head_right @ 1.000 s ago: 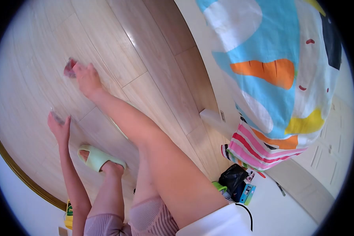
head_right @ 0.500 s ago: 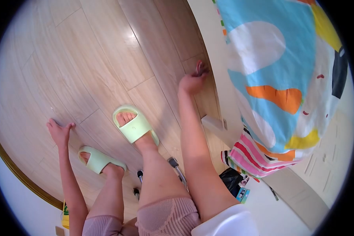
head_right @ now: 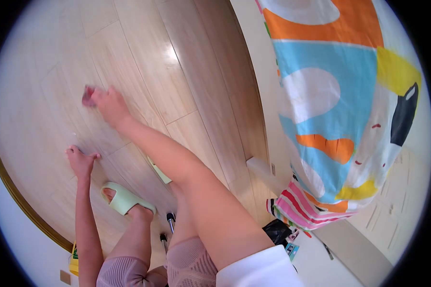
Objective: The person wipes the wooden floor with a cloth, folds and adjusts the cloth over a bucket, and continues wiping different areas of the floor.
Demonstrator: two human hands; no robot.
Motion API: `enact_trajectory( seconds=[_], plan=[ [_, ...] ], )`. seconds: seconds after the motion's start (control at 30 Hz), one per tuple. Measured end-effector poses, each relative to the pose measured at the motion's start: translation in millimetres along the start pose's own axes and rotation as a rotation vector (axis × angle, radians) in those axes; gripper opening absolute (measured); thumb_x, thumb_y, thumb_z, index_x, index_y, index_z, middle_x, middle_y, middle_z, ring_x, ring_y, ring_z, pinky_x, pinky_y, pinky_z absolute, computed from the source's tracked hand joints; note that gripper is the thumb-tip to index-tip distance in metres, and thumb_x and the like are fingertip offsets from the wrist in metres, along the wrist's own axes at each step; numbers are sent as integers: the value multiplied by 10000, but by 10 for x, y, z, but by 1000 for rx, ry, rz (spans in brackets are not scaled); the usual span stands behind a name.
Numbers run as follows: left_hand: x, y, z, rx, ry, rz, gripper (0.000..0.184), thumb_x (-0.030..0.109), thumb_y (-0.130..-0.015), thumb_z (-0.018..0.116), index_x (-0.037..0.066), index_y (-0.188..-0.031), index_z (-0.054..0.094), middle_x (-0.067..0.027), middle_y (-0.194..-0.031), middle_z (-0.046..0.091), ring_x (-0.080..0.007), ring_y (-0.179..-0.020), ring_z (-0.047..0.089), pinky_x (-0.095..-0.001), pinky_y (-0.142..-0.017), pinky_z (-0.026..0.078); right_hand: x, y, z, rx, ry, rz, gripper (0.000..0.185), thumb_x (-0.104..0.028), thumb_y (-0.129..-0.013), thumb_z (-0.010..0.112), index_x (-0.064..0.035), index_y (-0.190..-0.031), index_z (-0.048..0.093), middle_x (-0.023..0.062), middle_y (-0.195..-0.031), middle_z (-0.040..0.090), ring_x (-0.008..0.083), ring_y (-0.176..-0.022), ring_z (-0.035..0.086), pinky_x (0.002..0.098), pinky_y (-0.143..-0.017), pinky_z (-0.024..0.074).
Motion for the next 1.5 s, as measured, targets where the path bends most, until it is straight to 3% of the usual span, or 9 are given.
enact_trajectory(
  seconds=[0.13,0.2,0.37,0.6,0.63,0.77,0.93,1.23,1.5],
  plan=[
    [14,-12,-37,-43,56,-13,980,268,-451,949,-99,-1209,448,-293,-1236,473,-482,-1111,522,-467,-927,479,517,343,-705,355,-123,101,310,-72,-866,530,-77,-1159,632,143,-1046,669,342,-994,606,455,-862,490],
    [27,3,-53,-24,80,9,947,258,-442,948,-91,-1175,460,-268,-1209,479,-470,-1078,529,-468,-898,488,1136,561,-1368,469,-260,516,277,-153,-924,526,-40,-1158,624,177,-1062,668,370,-1002,615,444,-864,481],
    [71,20,-135,128,40,68,889,258,-449,953,-70,-1138,497,-231,-1126,515,-427,-1055,537,-458,-872,491,2595,827,-2486,962,251,686,268,-143,-929,547,-25,-1165,595,216,-1108,666,392,-1001,639,461,-864,499],
    [57,-4,-93,71,11,32,923,259,-449,951,-85,-1170,488,-261,-1204,506,-468,-1159,507,-475,-947,476,1334,-395,-1215,294,139,434,185,-231,-934,556,-123,-1072,614,224,-963,631,409,-927,609,511,-755,489],
    [59,1,-94,88,0,42,922,258,-447,951,-87,-1168,489,-264,-1203,507,-471,-1158,506,-477,-947,475,1091,-386,-837,326,161,282,312,-80,-828,563,-155,-1123,629,168,-926,670,364,-845,606,491,-748,495],
    [54,-13,-81,82,1,42,998,246,-439,954,-123,-1227,465,-289,-1232,477,-489,-1173,486,-483,-990,443,104,-40,242,26,-35,-31,252,-75,-820,596,-145,-1057,649,131,-976,676,321,-849,597,454,-752,491],
    [11,-4,-41,32,73,34,1031,231,-430,956,-137,-1249,451,-294,-1247,456,-488,-1163,481,-474,-986,446,203,173,-378,265,-238,63,280,-89,-868,534,-57,-1129,629,147,-1050,676,355,-976,616,460,-874,479],
    [19,6,-63,39,80,9,1047,205,-438,947,-138,-1266,406,-327,-1289,413,-494,-1155,469,-460,-970,459,2842,439,-2383,1026,241,837,247,-50,-915,533,19,-1149,570,242,-1129,631,385,-1054,632,436,-933,490],
    [-3,14,-57,57,72,-5,1007,203,-435,928,-118,-1253,434,-298,-1277,437,-514,-1188,457,-476,-990,453,1575,-1424,-1287,434,217,543,335,-265,-886,596,-149,-1200,612,177,-1055,694,395,-992,652,474,-872,500]
  ],
)
Point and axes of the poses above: each hand's wrist, its own y-axis away from the middle knuckle, its own z-axis out of the palm, x = y × z, the point moved 8 cm from there along -y, towards the middle knuckle
